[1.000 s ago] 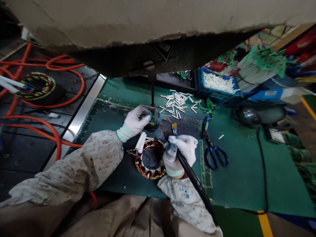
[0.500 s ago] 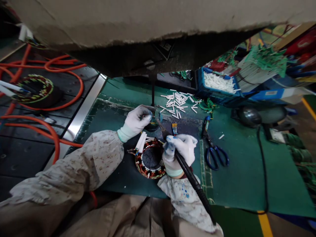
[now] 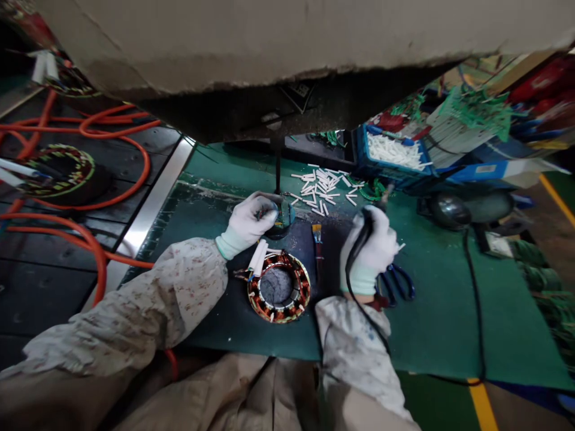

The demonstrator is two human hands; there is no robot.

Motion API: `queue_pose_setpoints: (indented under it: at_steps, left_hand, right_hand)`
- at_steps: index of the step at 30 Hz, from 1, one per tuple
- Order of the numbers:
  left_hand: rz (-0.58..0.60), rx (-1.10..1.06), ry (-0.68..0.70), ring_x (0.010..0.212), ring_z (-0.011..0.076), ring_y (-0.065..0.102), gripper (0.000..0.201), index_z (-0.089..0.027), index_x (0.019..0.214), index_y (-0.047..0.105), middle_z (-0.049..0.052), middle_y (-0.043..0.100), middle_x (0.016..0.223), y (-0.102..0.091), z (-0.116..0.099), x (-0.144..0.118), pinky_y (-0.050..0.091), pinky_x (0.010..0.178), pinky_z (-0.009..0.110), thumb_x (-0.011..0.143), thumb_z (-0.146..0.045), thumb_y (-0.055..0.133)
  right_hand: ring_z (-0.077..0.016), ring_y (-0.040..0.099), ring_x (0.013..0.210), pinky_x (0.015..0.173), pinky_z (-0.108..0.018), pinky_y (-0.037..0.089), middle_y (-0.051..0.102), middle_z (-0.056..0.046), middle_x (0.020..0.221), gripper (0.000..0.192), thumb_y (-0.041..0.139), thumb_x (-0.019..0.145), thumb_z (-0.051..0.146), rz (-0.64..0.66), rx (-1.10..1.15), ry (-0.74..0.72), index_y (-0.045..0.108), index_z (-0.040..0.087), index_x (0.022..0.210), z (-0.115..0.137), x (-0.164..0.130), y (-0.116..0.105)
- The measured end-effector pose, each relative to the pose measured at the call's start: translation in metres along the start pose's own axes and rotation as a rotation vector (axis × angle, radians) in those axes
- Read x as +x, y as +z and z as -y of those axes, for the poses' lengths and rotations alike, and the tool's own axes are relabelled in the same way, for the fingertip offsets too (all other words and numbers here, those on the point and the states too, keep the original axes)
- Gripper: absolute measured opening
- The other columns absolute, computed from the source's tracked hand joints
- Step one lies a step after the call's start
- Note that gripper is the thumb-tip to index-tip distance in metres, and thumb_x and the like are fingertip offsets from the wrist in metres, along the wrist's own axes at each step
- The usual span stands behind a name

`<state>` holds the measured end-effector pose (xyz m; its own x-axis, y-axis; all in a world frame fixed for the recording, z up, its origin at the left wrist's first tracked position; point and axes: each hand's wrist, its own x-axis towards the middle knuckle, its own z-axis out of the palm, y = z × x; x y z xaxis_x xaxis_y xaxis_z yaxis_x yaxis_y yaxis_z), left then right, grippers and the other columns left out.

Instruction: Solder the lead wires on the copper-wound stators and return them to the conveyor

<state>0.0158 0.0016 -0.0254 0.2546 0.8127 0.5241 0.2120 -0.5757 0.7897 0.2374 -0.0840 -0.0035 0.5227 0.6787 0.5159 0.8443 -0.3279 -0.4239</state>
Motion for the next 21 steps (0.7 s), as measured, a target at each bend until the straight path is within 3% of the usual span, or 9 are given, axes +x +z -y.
queue_pose_setpoints:
  at_steps: [2,4,7,12,15,17,18,19,21]
  left_hand:
    - [-0.007,-0.006,0.011,0.092,0.0152,0.069,0.007,-0.018,0.079,0.063,0.004,0.072,0.097,0.0,0.0,0.0,0.055,0.085,0.03,0.086,-0.019,0.062]
    - [-0.013,-0.011,0.016,0.092,0.0149,0.069,0.007,-0.018,0.079,0.063,0.004,0.072,0.096,0.0,-0.001,0.001,0.055,0.085,0.029,0.086,-0.018,0.062]
    - [-0.018,-0.008,0.012,0.093,0.0148,0.069,0.007,-0.018,0.078,0.063,0.004,0.072,0.097,0.001,-0.002,0.001,0.055,0.085,0.028,0.085,-0.017,0.062]
    - [-0.035,-0.027,0.031,0.091,0.0153,0.07,0.008,-0.018,0.078,0.063,0.005,0.073,0.097,0.002,-0.001,0.001,0.055,0.084,0.029,0.085,-0.017,0.062]
    - [-0.037,-0.04,0.026,0.093,0.0156,0.07,0.007,-0.018,0.078,0.063,0.005,0.073,0.1,0.003,0.001,0.0,0.056,0.085,0.03,0.086,-0.016,0.063]
    - [-0.038,-0.052,0.025,0.095,0.0157,0.07,0.007,-0.018,0.079,0.063,0.005,0.074,0.102,0.005,0.002,0.0,0.056,0.087,0.03,0.086,-0.017,0.063]
    - [-0.04,-0.055,0.025,0.095,0.0157,0.07,0.007,-0.018,0.08,0.063,0.005,0.074,0.102,0.005,0.002,0.0,0.056,0.087,0.03,0.086,-0.017,0.063]
    - [-0.039,-0.057,0.023,0.095,0.0157,0.07,0.007,-0.018,0.08,0.063,0.005,0.074,0.102,0.006,0.002,0.0,0.056,0.087,0.03,0.087,-0.018,0.063]
    - [-0.032,-0.055,0.009,0.095,0.0162,0.07,0.007,-0.018,0.081,0.064,0.006,0.074,0.101,0.006,0.002,0.0,0.056,0.088,0.032,0.087,-0.019,0.063]
  right_hand:
    - [-0.0353,0.063,0.104,0.092,-0.055,0.047,0.068,-0.019,0.103,0.043,0.046,0.095,0.039,0.241,-0.264,0.128,0.057,0.019,0.132,-0.027,0.022,0.011]
    - [-0.0364,0.064,0.102,0.091,-0.057,0.047,0.068,-0.02,0.098,0.041,0.046,0.092,0.029,0.36,-0.362,0.172,0.057,0.015,0.13,-0.048,0.036,0.02]
    - [-0.0346,0.066,0.1,0.093,-0.057,0.049,0.069,-0.017,0.095,0.038,0.05,0.088,0.025,0.318,-0.259,0.231,0.058,0.014,0.124,-0.056,0.041,0.021]
    - [-0.0225,0.062,0.112,0.104,-0.044,0.05,0.059,-0.013,0.125,0.048,0.059,0.087,0.036,-0.025,0.308,0.067,0.044,0.02,0.129,-0.001,-0.008,-0.022]
    - [-0.0168,0.065,0.09,0.086,-0.037,0.059,0.06,0.0,0.101,0.041,0.078,0.074,0.028,-0.069,0.806,0.025,0.053,0.028,0.107,0.047,-0.085,-0.054]
    - [-0.0144,0.065,0.077,0.065,-0.028,0.058,0.06,0.002,0.089,0.024,0.074,0.077,0.025,0.157,1.115,0.153,0.055,0.028,0.092,0.068,-0.14,-0.067]
    - [-0.0132,0.063,0.069,0.06,-0.028,0.058,0.061,0.001,0.088,0.015,0.069,0.081,0.028,0.36,1.205,0.275,0.058,0.026,0.09,0.073,-0.163,-0.07]
    - [-0.0122,0.061,0.062,0.06,-0.031,0.059,0.061,0.001,0.087,0.014,0.069,0.082,0.033,0.529,1.254,0.341,0.059,0.025,0.088,0.075,-0.182,-0.07]
    - [-0.014,0.061,0.061,0.065,-0.037,0.061,0.063,-0.002,0.088,0.018,0.069,0.08,0.038,0.669,1.22,0.388,0.061,0.023,0.087,0.072,-0.204,-0.064]
